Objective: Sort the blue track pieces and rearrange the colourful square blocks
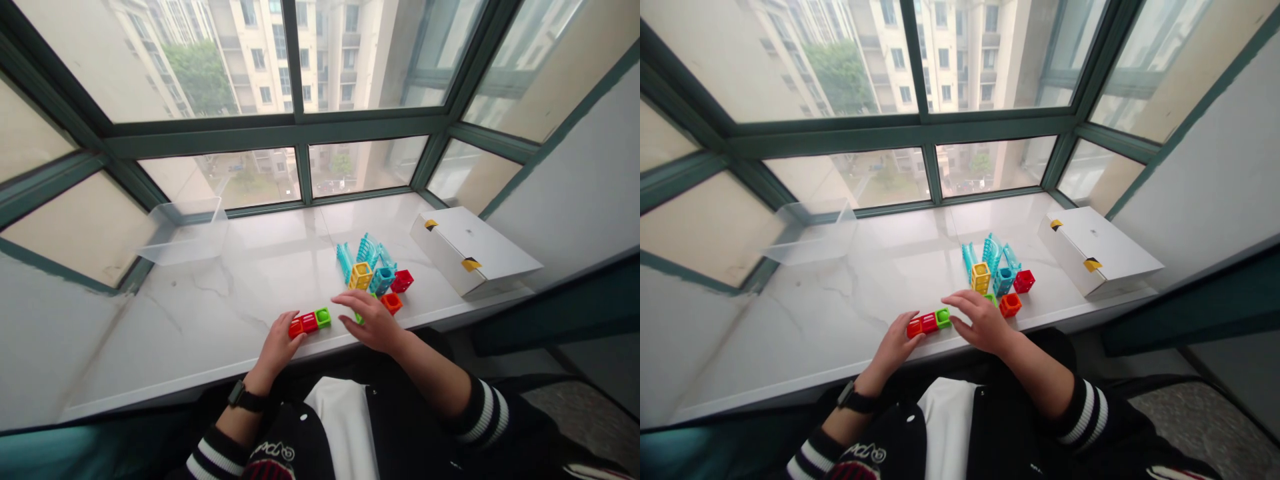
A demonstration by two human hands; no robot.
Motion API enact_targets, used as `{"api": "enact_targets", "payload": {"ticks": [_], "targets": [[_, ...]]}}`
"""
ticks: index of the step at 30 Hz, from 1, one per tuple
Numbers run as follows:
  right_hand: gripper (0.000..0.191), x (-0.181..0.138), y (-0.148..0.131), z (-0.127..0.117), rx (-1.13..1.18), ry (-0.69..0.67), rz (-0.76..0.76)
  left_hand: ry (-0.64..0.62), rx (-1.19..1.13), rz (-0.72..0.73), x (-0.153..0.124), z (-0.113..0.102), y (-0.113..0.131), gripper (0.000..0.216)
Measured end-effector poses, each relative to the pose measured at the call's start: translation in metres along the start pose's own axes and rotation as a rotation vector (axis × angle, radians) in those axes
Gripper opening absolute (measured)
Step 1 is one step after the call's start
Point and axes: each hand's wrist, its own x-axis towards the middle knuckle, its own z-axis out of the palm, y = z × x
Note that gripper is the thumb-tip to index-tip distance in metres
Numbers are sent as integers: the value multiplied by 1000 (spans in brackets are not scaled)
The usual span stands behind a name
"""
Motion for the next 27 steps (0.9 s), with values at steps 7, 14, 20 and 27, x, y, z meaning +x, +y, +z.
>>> {"api": "enact_targets", "payload": {"ticks": [7,14,20,27], "targets": [[79,-21,41,95,-151,-486,286,-2,46,5,-3,7,-3,51],[65,-39,65,136,-241,-478,377,-2,68,41,1,15,7,41],[74,-43,69,135,-263,-498,366,-25,65,44,3,19,4,37],[72,-44,70,133,-228,-450,373,-9,34,17,0,20,4,37]]}}
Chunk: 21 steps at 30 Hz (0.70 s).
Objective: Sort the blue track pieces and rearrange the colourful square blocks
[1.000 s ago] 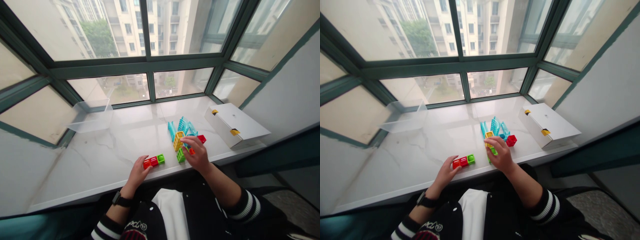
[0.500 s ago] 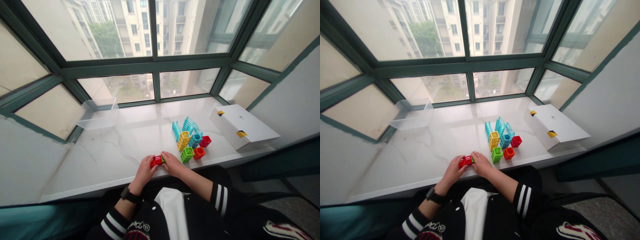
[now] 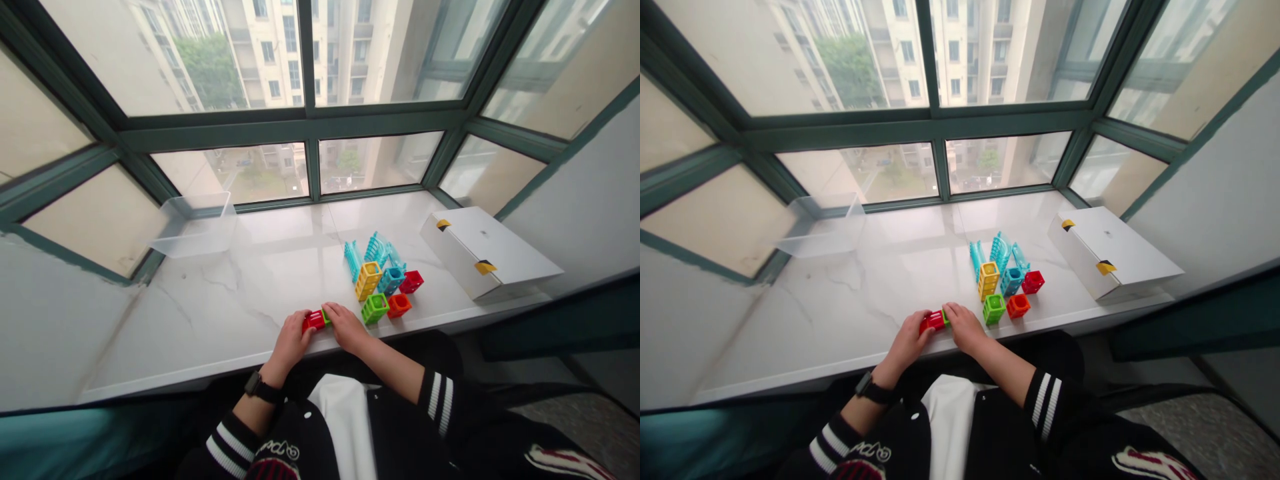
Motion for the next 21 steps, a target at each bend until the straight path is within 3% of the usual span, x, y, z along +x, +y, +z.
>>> {"api": "enact_targets", "payload": {"ticks": [17,21], "targets": [[66,-7,-6,-18,15,-42,115,5,40,-23,2,1,4,37],[65,-11,-18,-29,30,21,117,-4,81,-40,4,-2,3,37]]}}
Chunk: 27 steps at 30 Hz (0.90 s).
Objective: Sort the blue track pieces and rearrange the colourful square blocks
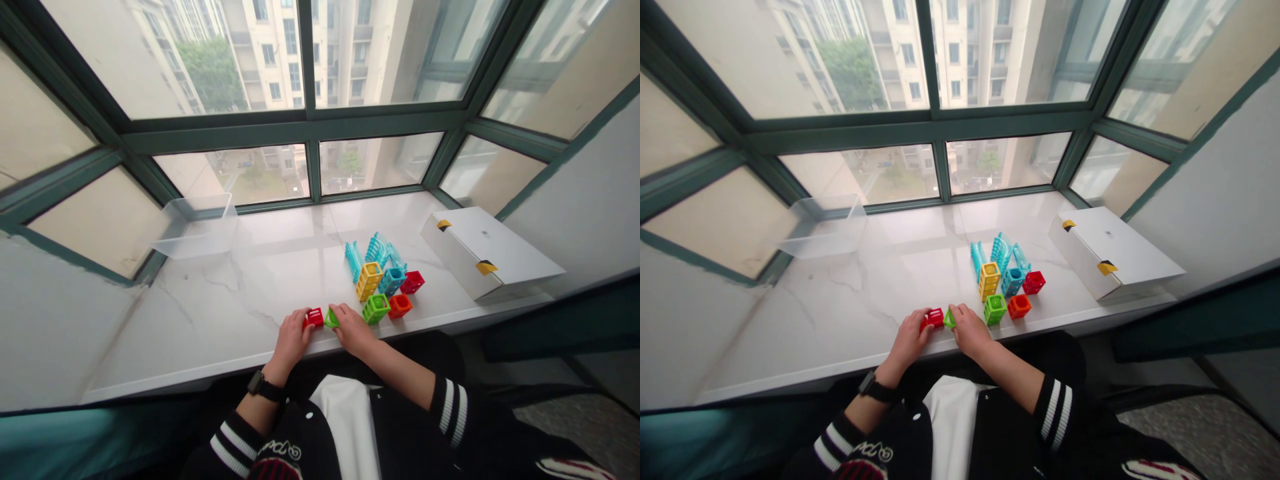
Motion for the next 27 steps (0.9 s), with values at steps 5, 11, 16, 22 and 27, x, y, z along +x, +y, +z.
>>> {"api": "enact_targets", "payload": {"ticks": [5,11,16,22,27], "targets": [[69,-5,-19,-22,153,122,-92,3,36,-25,1,-2,-1,41],[73,-3,-16,-22,203,168,-83,-17,79,-65,1,-2,-1,45],[85,-2,-5,-2,114,52,19,4,92,-79,1,-1,-3,46],[84,-3,1,5,59,18,34,24,58,-67,0,2,-10,52],[80,-5,-4,0,144,69,45,90,-7,-55,-1,7,-19,66]]}}
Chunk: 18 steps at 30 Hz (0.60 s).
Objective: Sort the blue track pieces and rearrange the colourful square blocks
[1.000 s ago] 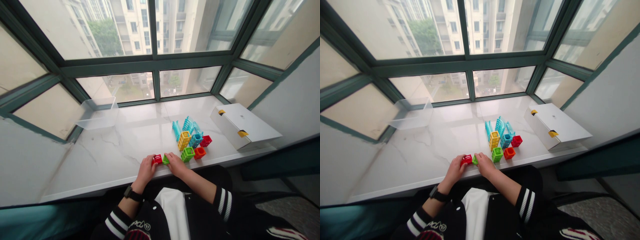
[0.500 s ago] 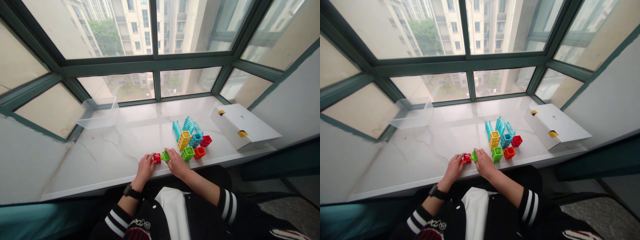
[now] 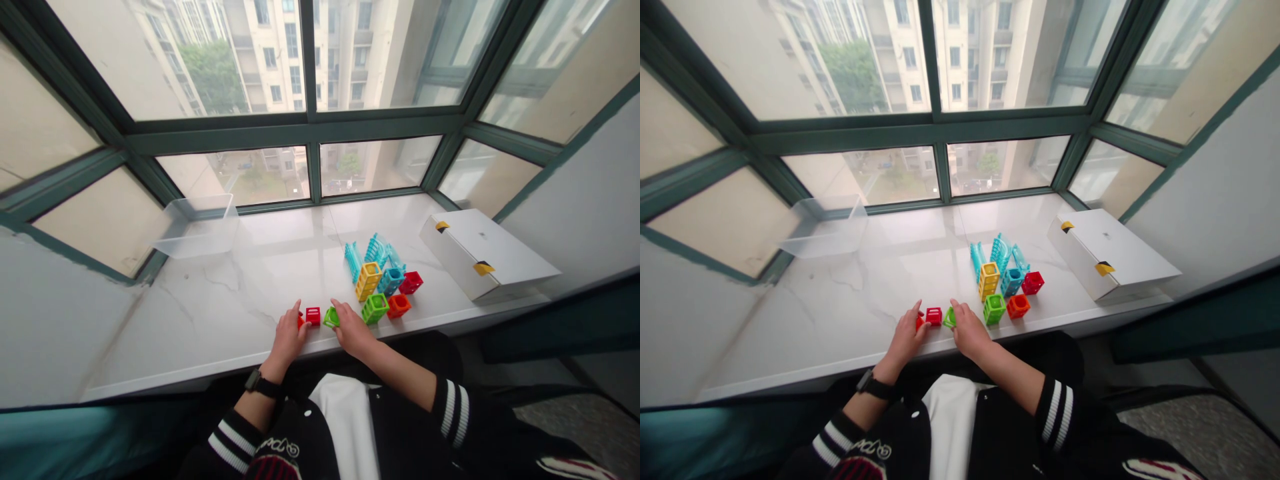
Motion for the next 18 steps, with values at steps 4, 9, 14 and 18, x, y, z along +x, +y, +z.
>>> {"api": "enact_targets", "payload": {"ticks": [4,9,14,18], "targets": [[67,-3,-18,-17,215,109,-140,17,-17,6,0,-1,-1,58],[54,-10,-44,-46,471,204,-342,-13,-6,21,0,-7,4,40],[54,-12,-53,-65,697,184,-332,-11,18,14,-1,-7,6,40],[61,-9,-50,-76,976,71,-223,2,39,14,-3,-5,6,40]]}}
